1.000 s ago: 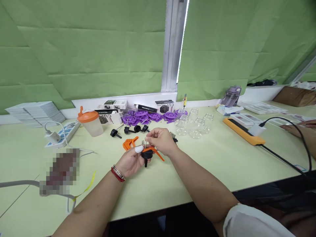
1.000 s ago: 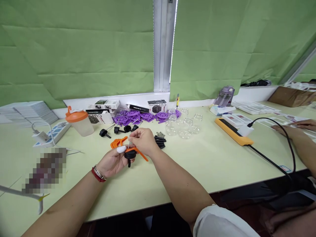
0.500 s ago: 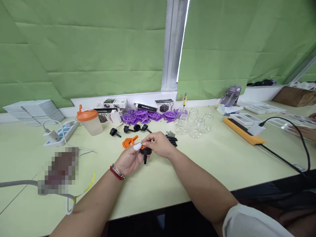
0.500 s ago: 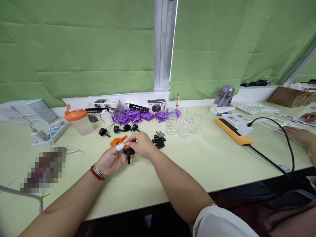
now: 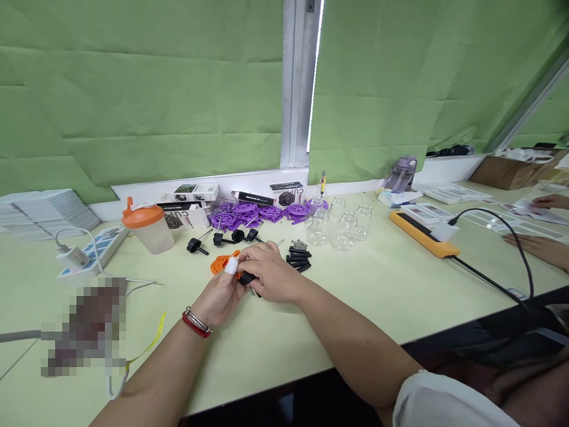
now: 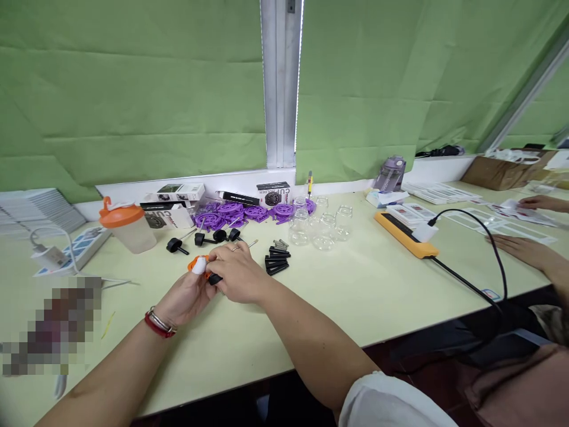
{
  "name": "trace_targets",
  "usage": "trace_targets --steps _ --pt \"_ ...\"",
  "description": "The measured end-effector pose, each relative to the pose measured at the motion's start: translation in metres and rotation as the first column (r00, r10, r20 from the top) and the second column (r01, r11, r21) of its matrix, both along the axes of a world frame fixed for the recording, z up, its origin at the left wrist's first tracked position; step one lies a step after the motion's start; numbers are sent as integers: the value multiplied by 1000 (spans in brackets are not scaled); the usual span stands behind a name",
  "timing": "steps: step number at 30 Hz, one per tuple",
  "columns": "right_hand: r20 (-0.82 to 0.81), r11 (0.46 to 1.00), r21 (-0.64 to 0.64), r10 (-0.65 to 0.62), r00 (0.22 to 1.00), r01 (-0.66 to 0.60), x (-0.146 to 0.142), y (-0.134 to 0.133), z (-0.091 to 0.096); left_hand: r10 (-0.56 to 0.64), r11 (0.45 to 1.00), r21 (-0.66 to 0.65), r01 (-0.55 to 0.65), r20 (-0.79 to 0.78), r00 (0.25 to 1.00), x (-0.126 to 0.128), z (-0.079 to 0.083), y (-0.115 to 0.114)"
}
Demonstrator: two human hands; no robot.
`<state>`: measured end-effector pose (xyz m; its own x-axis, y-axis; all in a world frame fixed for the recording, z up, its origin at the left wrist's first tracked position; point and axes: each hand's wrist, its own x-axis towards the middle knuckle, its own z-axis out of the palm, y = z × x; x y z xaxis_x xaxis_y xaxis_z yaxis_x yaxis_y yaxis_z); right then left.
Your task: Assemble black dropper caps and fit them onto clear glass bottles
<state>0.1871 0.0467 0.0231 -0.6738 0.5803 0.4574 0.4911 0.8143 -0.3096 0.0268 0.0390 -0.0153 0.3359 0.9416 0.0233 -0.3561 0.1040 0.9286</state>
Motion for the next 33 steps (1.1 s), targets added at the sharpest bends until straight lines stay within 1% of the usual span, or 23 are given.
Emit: trace_targets --steps 2,3,4,6,8,9,11,14,17,20,22,24,26,27,30,33 --pt "20 1000 23 -10 1000 10 1 1 1 -8 995 98 24 -163 987 -4 -1 -1" --pt "30 1000 22 -12 999 11 2 2 0 -4 987 155 46 -261 965 -6 0 -2" --pt "40 1000 14 -6 999 6 2 4 0 8 975 211 74 -364 931 -8 1 -2" --pt "61 1000 -8 25 998 -24 3 7 -2 55 941 308 140 -546 836 -11 5 -3" --pt "66 998 -14 60 996 -59 5 10 -5 102 905 375 199 -647 756 -12 9 -2" --pt "65 997 -6 73 995 -73 5 12 -7 110 892 394 222 -665 739 -11 9 -2" --pt "64 995 19 93 994 -94 5 16 -12 85 880 398 260 -670 737 -10 8 1" --pt "51 993 43 108 993 -111 4 19 -17 60 888 366 279 -694 718 -7 3 5" --pt "7 996 32 83 996 -84 4 20 -15 91 915 338 220 -705 703 -5 3 4" --pt "-49 998 21 61 997 -60 10 20 -7 66 953 261 153 -672 737 -2 9 -3" --pt "-132 999 19 35 991 -33 20 22 -2 74 966 236 106 -646 760 0 13 -7" --pt "-267 999 -3 -36 963 36 36 26 2 122 969 243 42 -622 773 1 14 -8" --pt "-417 988 -53 -155 896 146 56 31 3 163 967 255 0 -616 771 0 12 -7" --pt "-459 978 -85 -208 864 190 67 34 2 173 965 262 -5 -623 763 0 11 -6" --pt "-493 944 -147 -329 805 296 96 41 -10 159 961 272 37 -660 735 -1 7 -4" --pt "-460 920 -196 -391 797 338 109 43 -26 91 970 225 86 -671 736 0 7 -4"
